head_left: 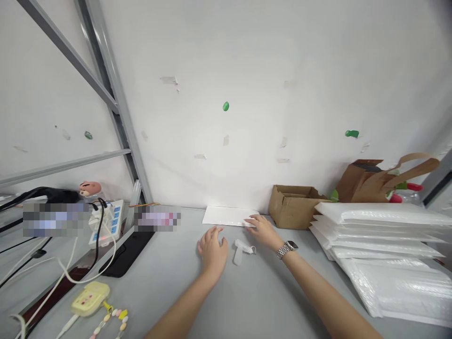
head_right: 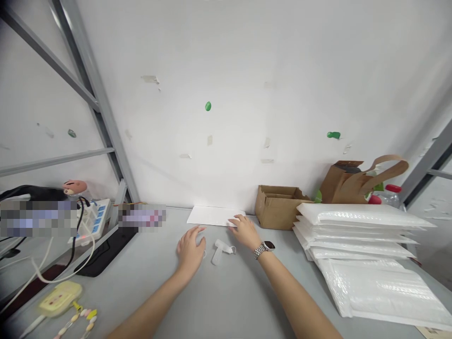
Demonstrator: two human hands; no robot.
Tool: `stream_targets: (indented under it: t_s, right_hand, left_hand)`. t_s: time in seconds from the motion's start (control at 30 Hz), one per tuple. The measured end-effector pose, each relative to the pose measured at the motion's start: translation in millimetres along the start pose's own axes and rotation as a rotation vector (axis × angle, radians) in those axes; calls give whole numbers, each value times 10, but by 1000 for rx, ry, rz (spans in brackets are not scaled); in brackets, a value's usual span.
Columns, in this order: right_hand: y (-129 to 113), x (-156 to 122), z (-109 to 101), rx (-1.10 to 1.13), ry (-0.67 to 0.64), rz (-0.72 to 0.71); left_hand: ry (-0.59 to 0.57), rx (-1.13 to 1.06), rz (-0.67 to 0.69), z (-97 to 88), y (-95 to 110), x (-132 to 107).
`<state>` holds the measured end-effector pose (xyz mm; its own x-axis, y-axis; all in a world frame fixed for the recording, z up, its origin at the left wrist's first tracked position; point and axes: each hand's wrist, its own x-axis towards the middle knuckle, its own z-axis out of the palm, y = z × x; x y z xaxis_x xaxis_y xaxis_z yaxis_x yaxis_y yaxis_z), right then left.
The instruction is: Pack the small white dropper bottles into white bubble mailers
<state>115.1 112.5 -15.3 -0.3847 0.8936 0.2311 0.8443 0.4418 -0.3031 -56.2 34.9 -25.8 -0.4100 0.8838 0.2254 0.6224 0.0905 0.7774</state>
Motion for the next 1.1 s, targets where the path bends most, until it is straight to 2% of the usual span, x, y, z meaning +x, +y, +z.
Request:
stream_targets:
  t_s: [0.13,0.3,0.43,0.53,0.6,0.67,0.73,0.8,0.93,1.0,1.1]
  right_hand:
    - [75,-62,91,-125,15,-16]
    - [-5,-136,100,-227,82,-29]
    - [-116,-371,-116,-281,198,-89]
    - [-92,-685,-450,-353,456,-208]
    - [29,-899,-724,-415,634,-167]
    - [236,-1077,-998,-537,759,-22]
    - [503,-1207,-1230,-716,804,179]
    - [786,-1292,-1395,-858,825,294]
    - [1220,-1363,-1540,-984,756,278]
    - [1322,-1359,-1559,-992,712,245]
    - [1353,-1319,-1567,-987,691,231]
  left_hand:
    - [-25,27,52,52,-40,-7]
    - [-91,-186,237,86,-112,17]
    - [-82,-281,327,40,-80,-13]
    - [-105,-287,338,-11,-6,-85]
    - [-134,-304,331,-33,44,-148]
    - [-162,-320,338,-42,85,-211]
    - [-192,-321,345,-43,115,-263]
    - [-221,-312,342,-39,132,-296]
    - [-245,-309,324,-29,132,-303]
    - [-245,-331,317,-18,121,-287]
    - [-231,-371,334,4,102,-263]
